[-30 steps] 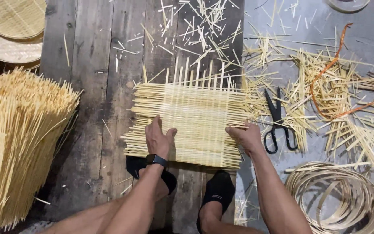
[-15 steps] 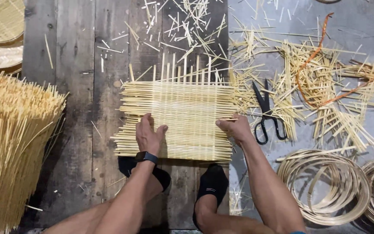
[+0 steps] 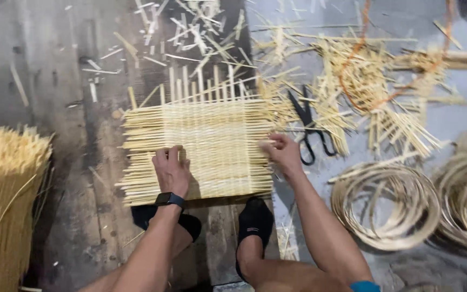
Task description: The person sits on the floor of a bamboo workshop and assembles round bamboo sieves. They lay a woven bamboo mat over a round wooden mold, fold the mat edges down around the mold, trim excess strips with scissors, and press a bent bamboo rim ring around the edge to hold the mat in place, setting finished sieves aside.
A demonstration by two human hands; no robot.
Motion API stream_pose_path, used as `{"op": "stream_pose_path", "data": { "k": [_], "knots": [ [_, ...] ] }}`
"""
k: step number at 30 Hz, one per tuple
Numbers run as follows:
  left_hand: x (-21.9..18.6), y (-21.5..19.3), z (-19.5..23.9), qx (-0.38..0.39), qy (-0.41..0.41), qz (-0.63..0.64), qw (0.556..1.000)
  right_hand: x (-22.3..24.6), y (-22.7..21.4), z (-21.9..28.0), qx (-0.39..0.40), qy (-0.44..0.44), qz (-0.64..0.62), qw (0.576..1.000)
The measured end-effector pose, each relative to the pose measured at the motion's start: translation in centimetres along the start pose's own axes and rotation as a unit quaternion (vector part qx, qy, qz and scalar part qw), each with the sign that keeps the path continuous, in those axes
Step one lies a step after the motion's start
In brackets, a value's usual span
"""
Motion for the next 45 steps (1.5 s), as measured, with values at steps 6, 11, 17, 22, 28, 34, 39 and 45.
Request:
{"op": "stream_pose_path", "data": {
  "k": [6, 11, 17, 22, 28, 34, 39, 45],
  "knots": [
    [0.0, 2.8, 1.1, 0.029, 0.126, -0.005, 0.992, 1.3, -19.3, 13.0, -0.388, -0.090, 0.274, 0.875],
    [-1.8, 1.7, 1.0, 0.011, 0.162, 0.003, 0.987, -10.4, -29.8, 17.9, -0.395, 0.093, 0.423, 0.810],
    [-0.7, 2.2, 1.0, 0.023, 0.124, -0.026, 0.992, -2.2, -26.1, 19.3, -0.397, -0.128, 0.477, 0.773],
    [-1.7, 1.2, 0.8, 0.029, 0.104, -0.029, 0.994, -10.4, -23.1, 16.0, -0.198, -0.010, 0.594, 0.780],
    [-2.0, 0.7, 1.0, 0.032, 0.104, 0.007, 0.994, -7.0, -25.2, 18.6, -0.294, -0.100, 0.408, 0.858],
    [-0.2, 2.3, 0.7, 0.057, 0.081, -0.034, 0.994, -2.9, -29.9, 18.0, -0.273, 0.058, 0.464, 0.841],
    [-1.1, 1.4, 0.7, 0.056, 0.090, -0.028, 0.994, 1.5, -30.1, 17.6, -0.251, 0.048, 0.532, 0.807],
    [-1.6, 1.8, 0.4, 0.081, 0.076, -0.040, 0.993, 13.6, -23.7, 18.6, -0.333, -0.217, 0.432, 0.810]
  ]
}}
Point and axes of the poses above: each hand's wrist, its own z-axis away from the middle knuckle, its own y-axis out of the palm, x = y × z, the point moved 9 cm from there along -z, towards the middle knuckle, and after that the axes turned 3 degrees about -x, right-handed, at the moved point
